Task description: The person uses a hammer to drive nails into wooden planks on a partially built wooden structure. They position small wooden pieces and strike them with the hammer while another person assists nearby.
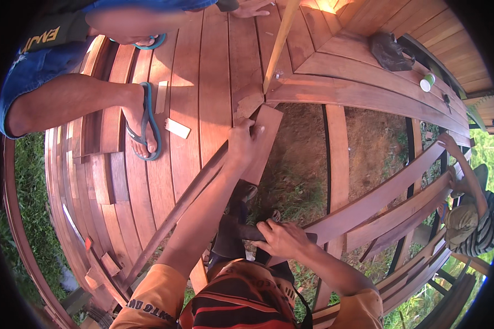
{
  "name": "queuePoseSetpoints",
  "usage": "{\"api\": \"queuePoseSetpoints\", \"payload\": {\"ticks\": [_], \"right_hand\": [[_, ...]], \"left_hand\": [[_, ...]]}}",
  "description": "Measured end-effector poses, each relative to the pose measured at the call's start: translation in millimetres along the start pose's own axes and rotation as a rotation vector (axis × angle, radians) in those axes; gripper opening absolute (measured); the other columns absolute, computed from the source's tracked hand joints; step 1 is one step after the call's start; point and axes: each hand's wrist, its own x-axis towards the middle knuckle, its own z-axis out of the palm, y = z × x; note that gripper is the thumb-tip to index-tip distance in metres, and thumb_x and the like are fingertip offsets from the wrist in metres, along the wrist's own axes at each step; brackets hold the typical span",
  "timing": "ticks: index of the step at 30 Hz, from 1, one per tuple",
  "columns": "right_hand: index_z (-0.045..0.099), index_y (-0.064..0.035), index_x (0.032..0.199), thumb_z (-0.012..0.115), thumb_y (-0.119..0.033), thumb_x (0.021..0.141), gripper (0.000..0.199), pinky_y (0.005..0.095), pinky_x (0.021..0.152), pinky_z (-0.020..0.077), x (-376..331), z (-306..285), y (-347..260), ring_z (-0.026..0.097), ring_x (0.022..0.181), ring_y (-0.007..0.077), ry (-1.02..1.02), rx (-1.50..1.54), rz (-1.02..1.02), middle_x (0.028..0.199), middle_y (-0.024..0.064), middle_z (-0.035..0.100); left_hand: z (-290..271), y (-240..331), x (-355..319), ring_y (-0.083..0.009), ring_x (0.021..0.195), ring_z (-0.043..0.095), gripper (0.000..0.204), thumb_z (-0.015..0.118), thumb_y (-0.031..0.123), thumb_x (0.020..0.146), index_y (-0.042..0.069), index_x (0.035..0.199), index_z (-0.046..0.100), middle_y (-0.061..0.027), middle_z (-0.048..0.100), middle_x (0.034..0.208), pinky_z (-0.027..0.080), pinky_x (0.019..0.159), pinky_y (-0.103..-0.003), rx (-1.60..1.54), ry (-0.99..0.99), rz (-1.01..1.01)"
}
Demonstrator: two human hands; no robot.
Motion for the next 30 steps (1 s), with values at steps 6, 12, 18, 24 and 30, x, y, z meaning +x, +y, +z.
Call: {"api": "queuePoseSetpoints", "payload": {"ticks": [6,12,18,24,30], "right_hand": [[0.054,-0.0034,0.115,0.065,-0.047,0.093,0.05,0.0498,0.065,0.0592,3,-7,10,0.07,0.076,0.0426,0.069,-0.05,0.083,0.096,0.0215,0.067],[0.054,-0.0036,0.116,0.065,-0.047,0.093,0.05,0.0515,0.067,0.0587,19,-21,27,0.07,0.079,0.0448,0.113,-0.105,0.208,0.101,0.0223,0.067],[0.054,-0.0038,0.117,0.067,-0.044,0.092,0.049,0.0514,0.071,0.0578,18,-23,29,0.07,0.082,0.044,0.098,-0.158,0.212,0.104,0.0212,0.066],[0.055,-0.002,0.114,0.067,-0.044,0.092,0.049,0.0517,0.071,0.0575,24,-31,43,0.071,0.081,0.0426,0.104,-0.132,0.164,0.098,0.0213,0.067],[0.056,-0.0005,0.112,0.067,-0.043,0.092,0.049,0.0528,0.072,0.0577,12,-32,23,0.07,0.082,0.0446,-0.148,-0.04,-0.005,0.098,0.0234,0.066]], "left_hand": [[8,3,13,-0.0411,0.08,0.069,0.024,0.074,0.014,0.087,-0.007,0.096,0.068,-0.0282,0.068,0.084,0.052,0.071,-0.046,0.073,0.045,0.013],[8,10,15,-0.0422,0.076,0.068,0.023,0.075,0.016,0.085,-0.006,0.09,0.069,-0.0271,0.067,0.078,0.053,0.07,-0.047,0.104,0.047,-0.04],[8,10,10,-0.0415,0.077,0.068,0.022,0.075,0.015,0.085,-0.006,0.09,0.07,-0.0264,0.068,0.08,0.053,0.07,-0.046,0.094,0.068,-0.048],[9,12,8,-0.0409,0.08,0.069,0.02,0.073,0.012,0.086,-0.006,0.092,0.07,-0.0268,0.07,0.085,0.054,0.073,-0.044,0.028,0.103,-0.013],[7,13,7,-0.0401,0.081,0.07,0.019,0.073,0.011,0.087,-0.006,0.095,0.07,-0.0271,0.07,0.085,0.054,0.074,-0.044,0.049,0.079,-0.003]]}}
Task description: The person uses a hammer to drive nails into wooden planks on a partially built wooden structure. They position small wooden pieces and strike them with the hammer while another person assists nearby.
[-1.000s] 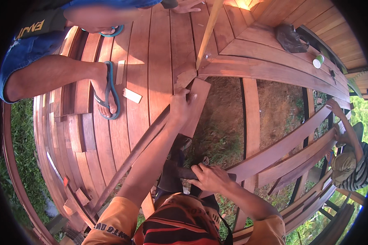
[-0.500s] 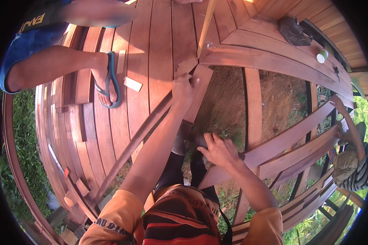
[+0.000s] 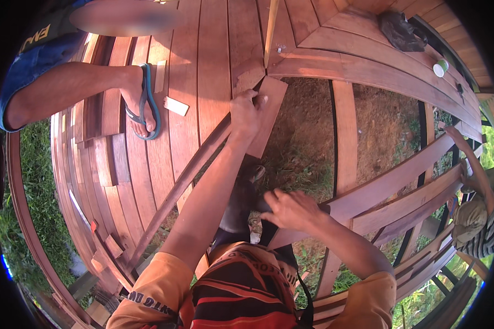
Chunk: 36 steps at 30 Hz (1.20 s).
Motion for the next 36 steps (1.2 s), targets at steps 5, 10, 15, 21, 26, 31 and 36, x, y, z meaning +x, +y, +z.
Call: {"api": "queuePoseSetpoints", "payload": {"ticks": [5,10,15,21,26,31,36], "right_hand": [[0.059,0.0002,0.109,0.068,-0.042,0.092,0.046,0.0518,0.072,0.0586,7,-34,12,0.071,0.082,0.0441,-0.175,0.04,0.075,0.087,0.0238,0.07],[0.059,0.0015,0.107,0.066,-0.04,0.094,0.045,0.0513,0.071,0.0595,-2,-28,10,0.071,0.079,0.0437,-0.17,0.026,0.126,0.091,0.0264,0.068],[0.058,0.0027,0.107,0.067,-0.04,0.093,0.046,0.0532,0.069,0.0591,-7,-15,-23,0.07,0.08,0.0463,-0.24,-0.005,-0.058,0.097,0.0275,0.066],[0.057,0.0013,0.107,0.066,-0.04,0.094,0.044,0.0514,0.067,0.0592,14,-35,12,0.071,0.08,0.0427,-0.008,-0.069,0.189,0.098,0.0254,0.066],[0.055,0.0025,0.108,0.066,-0.04,0.094,0.046,0.0539,0.068,0.059,-8,-5,-29,0.07,0.08,0.047,-0.18,0.032,-0.004,0.097,0.0281,0.065],[0.059,-0.0015,0.111,0.067,-0.043,0.092,0.046,0.0496,0.072,0.0596,21,-49,-4,0.072,0.084,0.0416,-0.23,0.132,0.382,0.095,0.0242,0.069],[0.057,-0.0005,0.115,0.066,-0.045,0.093,0.05,0.0507,0.074,0.059,-1,-4,-2,0.071,0.086,0.0439,-0.149,0.01,0.159,0.102,0.0277,0.067]], "left_hand": [[3,1,3,-0.0404,0.083,0.07,0.02,0.073,0.012,0.087,-0.006,0.097,0.07,-0.0263,0.069,0.086,0.054,0.074,-0.045,-0.006,-0.048,-0.062],[6,-3,6,-0.0377,0.079,0.069,0.019,0.074,0.01,0.086,-0.004,0.096,0.07,-0.0247,0.069,0.087,0.054,0.073,-0.043,0.008,0.026,-0.011],[6,-2,0,-0.0373,0.078,0.069,0.014,0.073,0.009,0.087,-0.003,0.095,0.07,-0.024,0.068,0.084,0.053,0.073,-0.044,-0.042,0.012,-0.039],[4,-1,-1,-0.0386,0.079,0.068,0.015,0.074,0.01,0.086,-0.002,0.094,0.071,-0.0244,0.068,0.084,0.053,0.074,-0.044,-0.064,0.029,-0.051],[8,0,0,-0.0396,0.082,0.069,0.015,0.074,0.01,0.085,-0.003,0.093,0.071,-0.0251,0.068,0.086,0.053,0.076,-0.045,-0.044,0.027,-0.056],[8,-8,-4,-0.0406,0.082,0.068,0.016,0.074,0.009,0.085,-0.003,0.095,0.071,-0.0258,0.068,0.086,0.053,0.076,-0.046,-0.034,0.034,-0.038],[-1,6,-1,-0.0404,0.081,0.069,0.017,0.073,0.009,0.086,-0.004,0.097,0.07,-0.0267,0.068,0.086,0.053,0.075,-0.045,-0.06,-0.011,-0.069]]}}
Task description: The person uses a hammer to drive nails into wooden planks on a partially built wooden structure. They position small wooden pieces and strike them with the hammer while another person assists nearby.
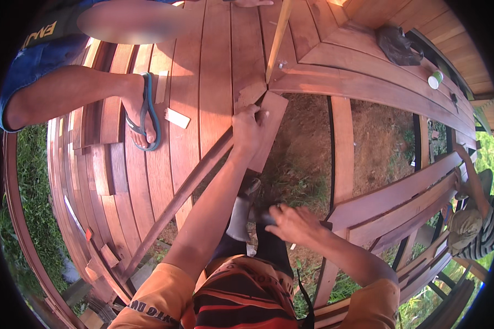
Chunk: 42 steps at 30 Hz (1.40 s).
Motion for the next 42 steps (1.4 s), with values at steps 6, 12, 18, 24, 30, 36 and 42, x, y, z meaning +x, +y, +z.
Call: {"api": "queuePoseSetpoints", "payload": {"ticks": [6,12,18,24,30,36,42], "right_hand": [[0.057,-0.0019,0.116,0.066,-0.045,0.093,0.05,0.0502,0.072,0.0591,-15,3,-22,0.071,0.084,0.0424,-0.074,-0.057,-0.175,0.1,0.026,0.067],[0.058,-0.0019,0.119,0.067,-0.048,0.091,0.054,0.0493,0.062,0.06,-1,22,7,0.071,0.073,0.041,0.048,-0.074,-0.013,0.09,0.0223,0.067],[0.058,-0.0033,0.114,0.064,-0.044,0.094,0.046,0.0498,0.062,0.0595,-23,26,-26,0.071,0.075,0.043,-0.235,-0.124,-0.317,0.098,0.0241,0.067],[0.059,-0.0062,0.12,0.066,-0.045,0.093,0.048,0.052,0.069,0.0585,-3,13,27,0.071,0.079,0.0409,0.117,-0.072,0.051,0.1,0.0226,0.067],[0.06,-0.0077,0.125,0.068,-0.045,0.091,0.052,0.0516,0.07,0.0576,-6,33,-3,0.071,0.079,0.0416,0.137,-0.032,-0.084,0.098,0.0206,0.066],[0.057,-0.005,0.121,0.069,-0.043,0.091,0.049,0.052,0.066,0.0577,15,0,25,0.07,0.077,0.0433,0.339,0.059,0.054,0.099,0.0244,0.067],[0.055,-0.0039,0.125,0.067,-0.046,0.092,0.055,0.0526,0.063,0.0591,-2,18,2,0.07,0.072,0.0435,0.147,-0.043,-0.105,0.095,0.0245,0.065]], "left_hand": [[8,-8,2,-0.0413,0.083,0.069,0.017,0.074,0.009,0.086,-0.004,0.095,0.07,-0.0269,0.068,0.088,0.053,0.075,-0.046,0.01,0.028,0.032],[4,-8,3,-0.0415,0.083,0.069,0.016,0.074,0.011,0.087,-0.003,0.094,0.07,-0.0267,0.068,0.087,0.053,0.074,-0.045,0.028,0.063,0.081],[11,-11,2,-0.0413,0.08,0.069,0.017,0.073,0.012,0.088,-0.002,0.096,0.071,-0.027,0.069,0.085,0.053,0.073,-0.046,0.027,0.062,0.079],[11,-14,5,-0.0408,0.076,0.069,0.019,0.074,0.013,0.086,-0.003,0.096,0.071,-0.0259,0.068,0.081,0.053,0.07,-0.045,0.065,0.104,0.123],[9,-5,2,-0.0416,0.076,0.068,0.019,0.075,0.012,0.086,-0.005,0.094,0.071,-0.0282,0.067,0.083,0.053,0.069,-0.045,-0.006,0.078,0.058],[5,-5,1,-0.0417,0.079,0.068,0.018,0.073,0.01,0.086,-0.006,0.094,0.07,-0.0288,0.067,0.085,0.052,0.072,-0.045,-0.013,0.053,0.033],[1,-1,1,-0.0419,0.083,0.068,0.019,0.074,0.01,0.086,-0.006,0.095,0.07,-0.0285,0.067,0.086,0.052,0.075,-0.045,0.004,0.041,0.009]]}}
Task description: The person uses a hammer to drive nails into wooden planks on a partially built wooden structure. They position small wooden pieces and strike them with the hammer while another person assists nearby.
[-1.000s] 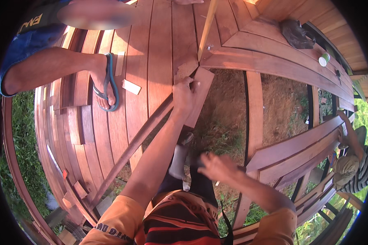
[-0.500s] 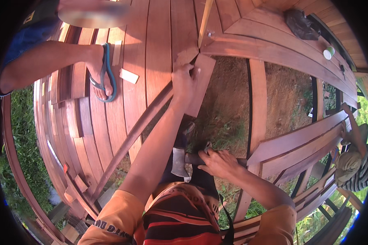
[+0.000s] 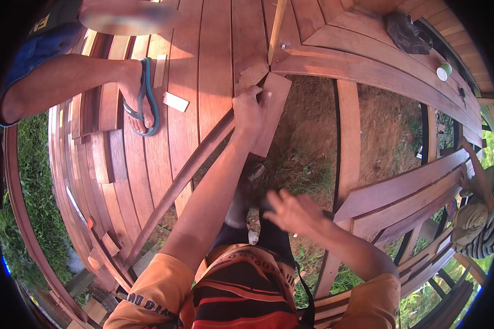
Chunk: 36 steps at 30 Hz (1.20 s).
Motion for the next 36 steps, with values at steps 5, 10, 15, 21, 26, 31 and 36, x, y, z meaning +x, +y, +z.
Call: {"api": "queuePoseSetpoints", "payload": {"ticks": [5,10,15,21,26,31,36], "right_hand": [[0.062,-0.006,0.115,0.064,-0.049,0.093,0.048,0.0463,0.063,0.0595,6,-27,-1,0.071,0.074,0.0384,-0.255,-0.003,-0.265,0.094,0.0206,0.068],[0.062,-0.0081,0.11,0.071,-0.046,0.089,0.044,0.0484,0.065,0.0592,-1,-18,29,0.072,0.076,0.0387,-0.04,0.078,0.144,0.091,0.0203,0.069],[0.061,-0.0135,0.124,0.066,-0.052,0.091,0.051,0.0518,0.075,0.0589,-27,27,2,0.071,0.086,0.0427,-0.177,0.174,0.066,0.094,0.0202,0.069],[0.06,-0.0117,0.128,0.063,-0.052,0.093,0.054,0.0513,0.077,0.0585,-34,33,7,0.071,0.088,0.0418,-0.195,0.188,0.082,0.099,0.0206,0.069],[0.06,-0.0098,0.131,0.062,-0.052,0.093,0.056,0.0507,0.075,0.0586,-29,8,16,0.071,0.087,0.0414,-0.138,0.122,0.08,0.1,0.0206,0.069],[0.06,-0.0098,0.131,0.062,-0.052,0.093,0.057,0.0484,0.074,0.0587,-28,-9,30,0.071,0.085,0.0392,-0.017,0.089,0.091,0.1,0.0201,0.069],[0.06,-0.0093,0.13,0.063,-0.051,0.092,0.056,0.0481,0.07,0.0579,-32,-29,42,0.071,0.083,0.0393,0.053,0.026,0.063,0.098,0.0203,0.068]], "left_hand": [[9,-3,0,-0.0414,0.083,0.069,0.021,0.073,0.011,0.086,-0.005,0.099,0.07,-0.0284,0.067,0.084,0.053,0.075,-0.045,0.037,0.01,0.071],[6,-7,1,-0.0404,0.077,0.07,0.02,0.07,0.014,0.088,-0.004,0.096,0.071,-0.0275,0.067,0.08,0.053,0.07,-0.045,0.011,0.011,0.033],[-3,-11,-63,-0.0324,0.066,0.069,0.02,0.072,0.016,0.088,-0.003,0.092,0.072,-0.0244,0.066,0.076,0.052,0.064,-0.039,-0.071,-0.127,0.018],[-16,5,-72,-0.0311,0.067,0.069,0.018,0.074,0.01,0.088,-0.005,0.098,0.071,-0.0225,0.068,0.078,0.053,0.066,-0.037,-0.136,-0.099,-0.028],[2,-5,-22,-0.0357,0.083,0.072,0.02,0.074,0.012,0.088,-0.006,0.096,0.07,-0.0247,0.07,0.085,0.053,0.073,-0.039,-0.028,-0.016,0.049],[17,2,-3,-0.0404,0.082,0.071,0.027,0.074,0.015,0.089,-0.008,0.101,0.067,-0.0273,0.069,0.083,0.053,0.071,-0.044,-0.026,0.05,-0.045],[40,14,-15,-0.0442,0.079,0.069,0.028,0.072,0.016,0.09,-0.008,0.096,0.059,-0.0277,0.067,0.08,0.052,0.07,-0.048,-0.087,0.118,-0.147]]}}
